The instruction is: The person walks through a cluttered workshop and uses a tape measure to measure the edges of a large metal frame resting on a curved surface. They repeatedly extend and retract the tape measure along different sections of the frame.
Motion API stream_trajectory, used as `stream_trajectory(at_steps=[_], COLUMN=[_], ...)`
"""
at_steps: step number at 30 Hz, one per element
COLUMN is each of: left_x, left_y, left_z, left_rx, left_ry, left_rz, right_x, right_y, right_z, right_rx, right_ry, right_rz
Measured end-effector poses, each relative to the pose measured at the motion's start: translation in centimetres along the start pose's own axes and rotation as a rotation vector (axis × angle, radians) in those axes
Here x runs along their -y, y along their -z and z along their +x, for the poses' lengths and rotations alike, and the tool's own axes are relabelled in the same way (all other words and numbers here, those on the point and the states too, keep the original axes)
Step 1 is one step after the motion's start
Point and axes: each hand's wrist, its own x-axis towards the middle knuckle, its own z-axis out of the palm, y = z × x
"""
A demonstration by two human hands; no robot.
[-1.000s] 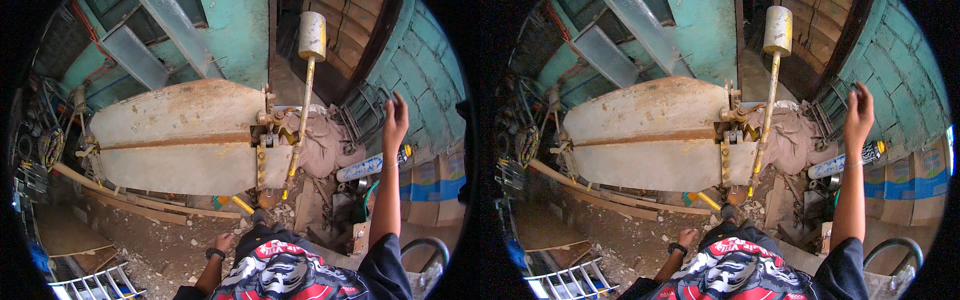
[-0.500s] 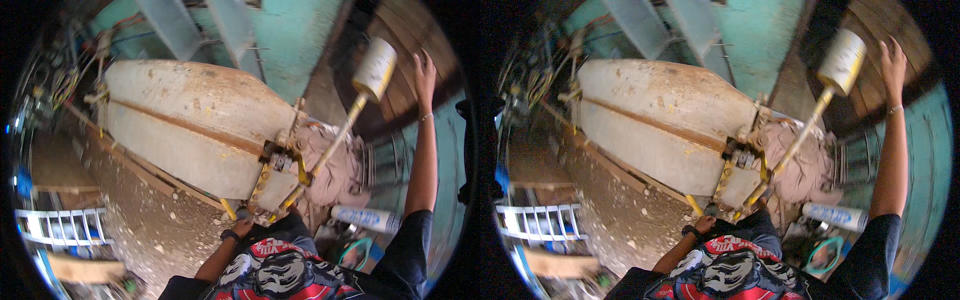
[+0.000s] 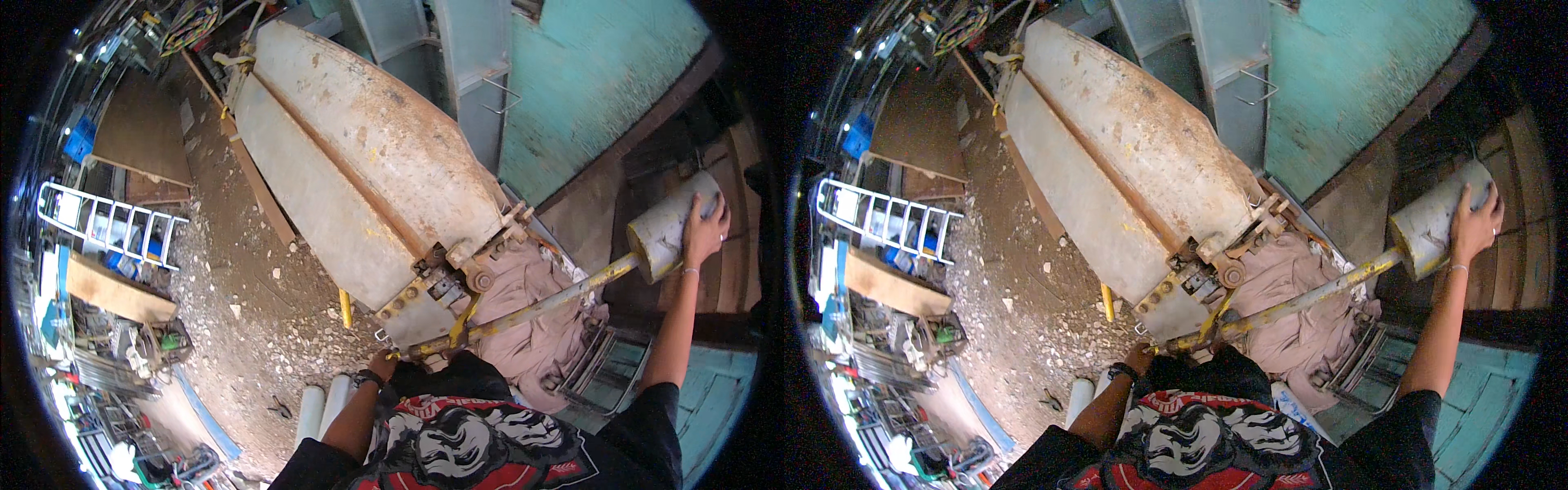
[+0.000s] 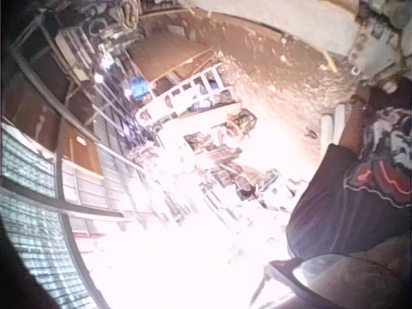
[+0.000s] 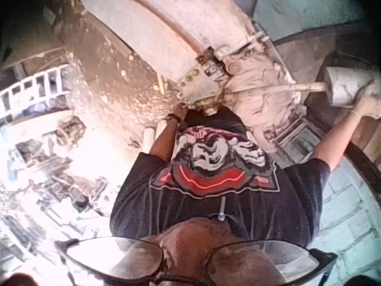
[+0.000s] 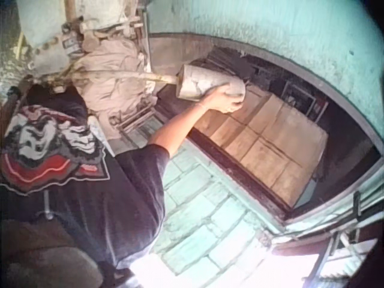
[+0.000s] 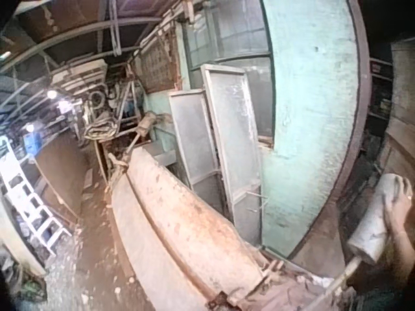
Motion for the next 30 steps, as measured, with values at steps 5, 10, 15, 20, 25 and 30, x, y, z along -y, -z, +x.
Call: stream_trajectory(at_steps=[5,10,15,20,25,30], left_x=[4.5,5.1,4.9,2.6,-0.2,1.4], left_y=[-3.8,-5.8,-7.0,-6.1,-5.1,-5.5], left_z=[2.0,1.9,2.0,1.1,-1.9,-1.7], left_rx=[-0.127,-0.217,-0.194,-0.214,-0.240,-0.243], left_ry=[-0.095,-0.129,-0.037,0.023,0.137,0.070], left_rz=[0.039,-0.025,-0.160,-0.151,-0.135,-0.202], right_x=[-0.3,0.0,0.2,-0.3,-1.5,-2.1], right_y=[-1.1,-1.2,-2.7,-4.9,-7.3,-10.5], right_z=[0.4,0.2,-0.5,-0.9,-2.2,-2.8], right_rx=[0.002,0.062,0.086,0.131,0.176,0.226], right_ry=[-0.040,-0.101,-0.117,-0.158,-0.155,-0.158], right_rz=[0.104,0.100,0.113,0.119,0.121,0.135])
